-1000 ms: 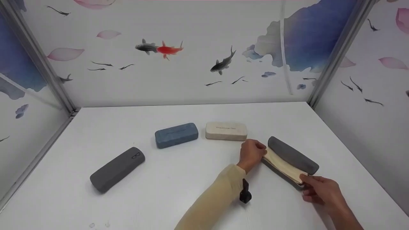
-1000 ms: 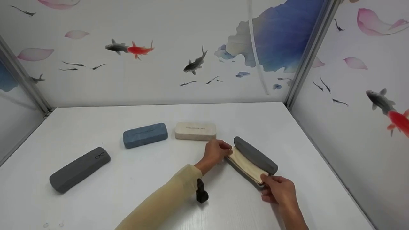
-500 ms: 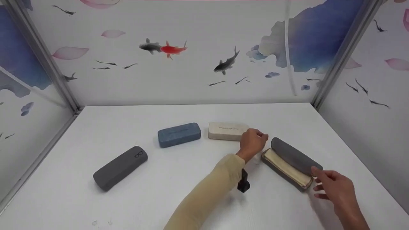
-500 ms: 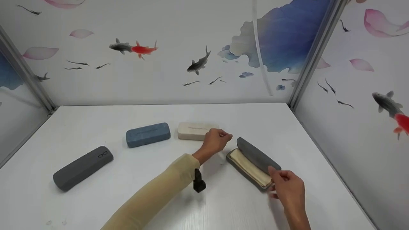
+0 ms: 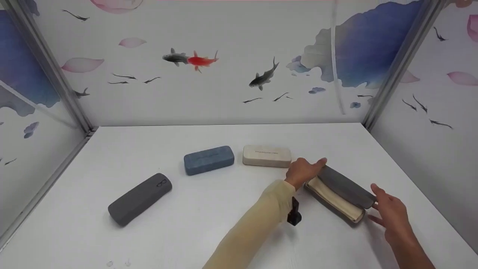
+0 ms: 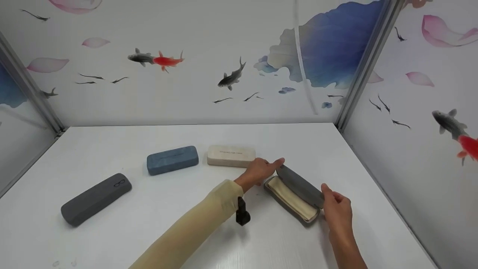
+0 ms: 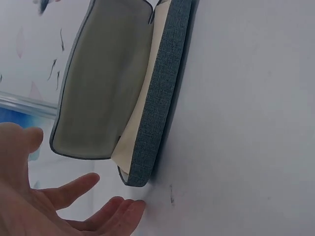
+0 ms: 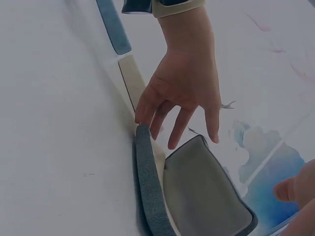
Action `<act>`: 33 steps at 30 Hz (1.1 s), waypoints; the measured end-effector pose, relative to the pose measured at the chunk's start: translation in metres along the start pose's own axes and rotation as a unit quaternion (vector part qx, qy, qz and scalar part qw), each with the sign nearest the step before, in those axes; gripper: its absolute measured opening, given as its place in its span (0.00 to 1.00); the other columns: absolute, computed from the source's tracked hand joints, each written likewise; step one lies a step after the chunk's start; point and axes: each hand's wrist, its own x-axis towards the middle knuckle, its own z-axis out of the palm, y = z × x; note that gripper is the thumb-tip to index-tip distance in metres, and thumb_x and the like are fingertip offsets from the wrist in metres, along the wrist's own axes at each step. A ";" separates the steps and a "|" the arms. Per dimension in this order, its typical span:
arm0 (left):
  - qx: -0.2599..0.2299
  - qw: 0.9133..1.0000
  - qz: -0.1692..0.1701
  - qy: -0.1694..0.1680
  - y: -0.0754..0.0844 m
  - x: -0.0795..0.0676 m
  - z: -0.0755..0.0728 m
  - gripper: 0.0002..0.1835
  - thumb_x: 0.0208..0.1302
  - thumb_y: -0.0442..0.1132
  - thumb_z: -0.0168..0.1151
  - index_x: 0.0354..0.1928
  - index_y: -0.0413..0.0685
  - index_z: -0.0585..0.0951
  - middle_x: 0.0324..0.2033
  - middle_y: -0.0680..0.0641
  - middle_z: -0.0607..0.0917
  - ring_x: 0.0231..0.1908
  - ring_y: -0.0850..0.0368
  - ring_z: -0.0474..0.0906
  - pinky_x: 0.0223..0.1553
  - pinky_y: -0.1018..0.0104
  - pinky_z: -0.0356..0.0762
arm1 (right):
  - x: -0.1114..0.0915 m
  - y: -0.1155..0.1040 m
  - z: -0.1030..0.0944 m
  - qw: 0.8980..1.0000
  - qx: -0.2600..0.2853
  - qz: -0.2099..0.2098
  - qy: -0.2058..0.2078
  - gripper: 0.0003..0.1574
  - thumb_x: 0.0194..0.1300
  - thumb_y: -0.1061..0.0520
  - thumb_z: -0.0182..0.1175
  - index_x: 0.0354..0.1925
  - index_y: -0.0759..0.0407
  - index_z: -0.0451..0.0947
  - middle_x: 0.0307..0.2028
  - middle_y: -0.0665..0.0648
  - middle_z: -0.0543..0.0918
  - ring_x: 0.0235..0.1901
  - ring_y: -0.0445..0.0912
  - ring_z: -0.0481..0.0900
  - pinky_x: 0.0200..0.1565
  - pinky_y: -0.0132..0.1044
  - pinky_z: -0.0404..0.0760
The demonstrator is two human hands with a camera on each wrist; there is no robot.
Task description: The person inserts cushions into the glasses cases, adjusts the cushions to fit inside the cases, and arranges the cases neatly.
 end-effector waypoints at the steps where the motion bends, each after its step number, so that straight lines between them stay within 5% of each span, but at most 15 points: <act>1: -0.006 1.000 -0.003 -0.006 -0.001 -0.001 0.001 0.38 0.64 0.67 0.59 0.57 0.38 0.81 0.51 0.44 0.87 0.48 0.52 0.84 0.49 0.58 0.82 | 0.002 0.002 0.000 1.000 0.001 0.005 -0.016 0.62 0.72 0.26 0.36 0.77 0.71 0.30 0.78 0.74 0.43 0.76 0.67 0.51 0.56 0.44 0.83; 7: 0.002 1.000 -0.006 -0.008 0.001 -0.002 0.008 0.40 0.62 0.69 0.60 0.57 0.38 0.81 0.52 0.44 0.87 0.48 0.51 0.84 0.49 0.58 0.82 | 0.009 0.008 0.001 0.997 -0.019 0.022 -0.075 0.64 0.71 0.23 0.30 0.77 0.71 0.31 0.78 0.75 0.39 0.77 0.67 0.48 0.66 0.52 0.75; 12: 0.030 0.999 -0.016 0.000 0.003 -0.002 0.013 0.40 0.60 0.70 0.61 0.55 0.40 0.82 0.49 0.45 0.87 0.44 0.53 0.84 0.46 0.60 0.82 | 0.010 0.011 0.004 0.995 -0.041 0.033 -0.090 0.68 0.69 0.21 0.30 0.76 0.75 0.28 0.76 0.78 0.37 0.76 0.69 0.50 0.59 0.46 0.82; 20: 0.000 1.000 -0.021 -0.009 0.003 -0.003 0.011 0.39 0.59 0.66 0.65 0.57 0.38 0.80 0.51 0.43 0.86 0.46 0.53 0.83 0.50 0.58 0.82 | 0.012 0.012 -0.001 0.989 -0.084 0.041 -0.113 0.73 0.66 0.18 0.33 0.74 0.78 0.27 0.74 0.82 0.40 0.75 0.70 0.50 0.51 0.39 0.86; 23: -0.008 1.000 -0.018 -0.014 0.002 -0.004 0.009 0.38 0.60 0.64 0.66 0.57 0.37 0.80 0.50 0.43 0.86 0.47 0.52 0.83 0.50 0.58 0.81 | 0.012 0.013 -0.003 0.987 -0.109 0.038 -0.110 0.76 0.65 0.17 0.35 0.73 0.83 0.32 0.73 0.83 0.45 0.70 0.68 0.64 0.48 0.38 0.87; 27: -0.024 0.999 -0.010 -0.025 0.002 -0.006 0.007 0.36 0.62 0.62 0.66 0.57 0.36 0.79 0.48 0.41 0.85 0.49 0.50 0.83 0.52 0.57 0.82 | 0.011 0.013 -0.004 0.986 -0.123 0.038 -0.106 0.75 0.67 0.19 0.36 0.71 0.86 0.37 0.71 0.83 0.51 0.51 0.58 0.85 0.45 0.38 0.87; 29: -0.025 0.999 -0.003 -0.028 0.002 -0.007 0.006 0.35 0.62 0.60 0.67 0.55 0.35 0.80 0.47 0.41 0.86 0.48 0.49 0.83 0.51 0.57 0.82 | 0.011 0.012 -0.004 0.986 -0.127 0.036 -0.105 0.72 0.69 0.20 0.37 0.71 0.87 0.38 0.71 0.83 0.53 0.45 0.50 0.87 0.44 0.38 0.87; 33: -0.003 1.000 0.015 -0.019 0.002 -0.006 0.003 0.30 0.61 0.58 0.68 0.47 0.35 0.84 0.42 0.42 0.88 0.37 0.55 0.81 0.43 0.62 0.82 | 0.010 0.009 -0.005 0.984 -0.141 0.022 -0.109 0.67 0.72 0.25 0.38 0.70 0.88 0.41 0.70 0.83 0.56 0.45 0.51 0.87 0.45 0.39 0.87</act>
